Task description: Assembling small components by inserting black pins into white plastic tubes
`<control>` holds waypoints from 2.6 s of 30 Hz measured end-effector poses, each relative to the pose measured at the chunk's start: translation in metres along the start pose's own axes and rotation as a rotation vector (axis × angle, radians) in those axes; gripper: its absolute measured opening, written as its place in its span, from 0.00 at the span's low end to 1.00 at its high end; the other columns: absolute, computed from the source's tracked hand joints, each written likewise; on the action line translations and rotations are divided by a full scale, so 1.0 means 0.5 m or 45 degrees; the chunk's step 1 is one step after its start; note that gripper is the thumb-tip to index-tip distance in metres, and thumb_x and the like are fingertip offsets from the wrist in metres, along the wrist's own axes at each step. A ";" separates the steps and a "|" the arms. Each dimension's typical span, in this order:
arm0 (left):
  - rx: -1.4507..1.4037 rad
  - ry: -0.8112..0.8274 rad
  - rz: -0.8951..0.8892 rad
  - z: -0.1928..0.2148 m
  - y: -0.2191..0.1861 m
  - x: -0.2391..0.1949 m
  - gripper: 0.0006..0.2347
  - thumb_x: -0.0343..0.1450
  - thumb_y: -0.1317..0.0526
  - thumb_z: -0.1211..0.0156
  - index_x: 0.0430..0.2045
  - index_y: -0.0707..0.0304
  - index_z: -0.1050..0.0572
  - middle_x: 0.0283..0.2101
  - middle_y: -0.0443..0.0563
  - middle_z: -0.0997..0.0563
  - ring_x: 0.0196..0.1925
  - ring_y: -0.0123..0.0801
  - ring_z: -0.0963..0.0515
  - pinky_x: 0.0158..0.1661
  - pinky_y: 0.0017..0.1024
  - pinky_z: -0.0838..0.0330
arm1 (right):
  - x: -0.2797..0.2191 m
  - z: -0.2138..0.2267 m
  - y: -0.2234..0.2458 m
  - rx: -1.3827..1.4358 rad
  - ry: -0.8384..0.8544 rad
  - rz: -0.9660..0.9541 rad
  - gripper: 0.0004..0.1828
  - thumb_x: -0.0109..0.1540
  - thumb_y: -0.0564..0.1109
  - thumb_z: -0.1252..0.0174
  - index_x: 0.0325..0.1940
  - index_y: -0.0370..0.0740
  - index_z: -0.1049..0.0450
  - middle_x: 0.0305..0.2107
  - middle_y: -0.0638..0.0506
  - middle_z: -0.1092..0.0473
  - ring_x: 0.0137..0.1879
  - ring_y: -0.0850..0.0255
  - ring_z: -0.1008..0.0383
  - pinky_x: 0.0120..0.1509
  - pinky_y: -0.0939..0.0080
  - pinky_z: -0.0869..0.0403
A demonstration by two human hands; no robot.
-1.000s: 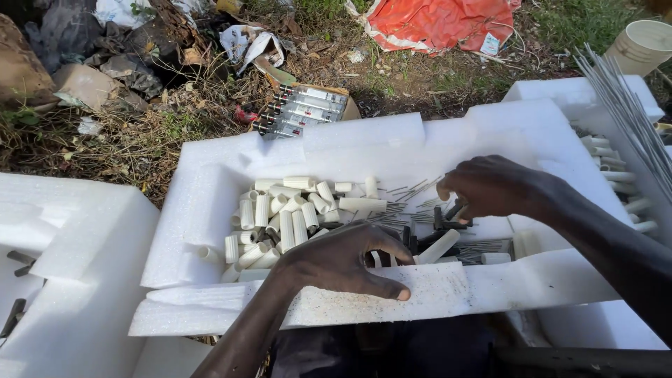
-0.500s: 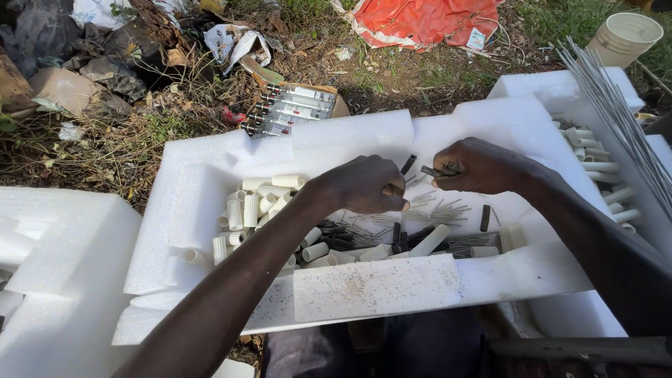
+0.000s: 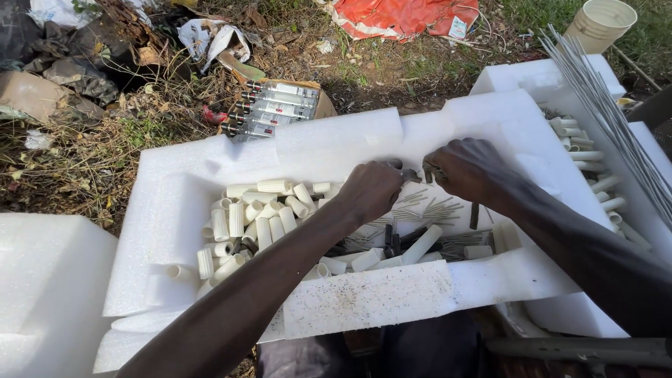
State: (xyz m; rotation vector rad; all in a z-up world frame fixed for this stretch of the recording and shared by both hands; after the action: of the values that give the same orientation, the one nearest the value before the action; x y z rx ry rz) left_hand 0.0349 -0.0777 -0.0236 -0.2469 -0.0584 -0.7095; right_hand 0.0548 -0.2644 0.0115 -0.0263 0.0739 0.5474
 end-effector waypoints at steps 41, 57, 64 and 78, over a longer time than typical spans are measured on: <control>-0.546 0.186 -0.507 -0.037 -0.089 0.083 0.08 0.69 0.56 0.42 0.23 0.59 0.27 0.21 0.54 0.27 0.25 0.46 0.21 0.26 0.43 0.26 | -0.014 0.058 -0.019 2.193 -0.088 0.128 0.11 0.66 0.44 0.47 0.36 0.33 0.27 0.12 0.38 0.36 0.09 0.66 0.40 0.10 0.78 0.47; -0.709 0.161 0.057 -0.042 -0.161 0.123 0.17 0.67 0.50 0.57 0.12 0.63 0.31 0.18 0.63 0.26 0.31 0.61 0.19 0.32 0.49 0.25 | -0.006 0.073 -0.022 2.331 -0.166 0.199 0.25 0.68 0.55 0.50 0.29 0.31 0.30 0.06 0.42 0.43 0.09 0.60 0.39 0.09 0.76 0.45; -1.610 0.453 0.641 -0.016 -0.089 -0.006 0.08 0.68 0.60 0.59 0.25 0.64 0.33 0.24 0.55 0.24 0.14 0.31 0.36 0.16 0.26 0.48 | -0.009 0.096 0.001 2.400 -0.074 0.185 0.20 0.66 0.58 0.52 0.27 0.43 0.35 0.13 0.50 0.42 0.11 0.68 0.49 0.12 0.72 0.56; -2.868 -0.312 0.632 0.044 -0.051 -0.070 0.19 0.79 0.42 0.62 0.24 0.52 0.35 0.36 0.61 0.19 0.36 0.55 0.16 0.33 0.43 0.15 | 0.064 0.074 0.178 2.179 -0.324 0.216 0.22 0.68 0.54 0.49 0.32 0.33 0.27 0.13 0.40 0.37 0.24 0.48 0.25 0.36 0.52 0.24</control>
State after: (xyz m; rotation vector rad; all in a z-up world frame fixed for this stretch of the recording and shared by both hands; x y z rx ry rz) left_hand -0.0076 -0.0684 -0.0021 -2.3939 0.6031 0.0793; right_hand 0.0382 -0.1703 0.0453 1.7239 0.2767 0.5075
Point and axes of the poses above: each hand's wrist, its own x-axis towards the middle knuckle, its own z-axis out of the back of the hand, y = z × x, the point moved 1 cm from there along x, towards the middle knuckle
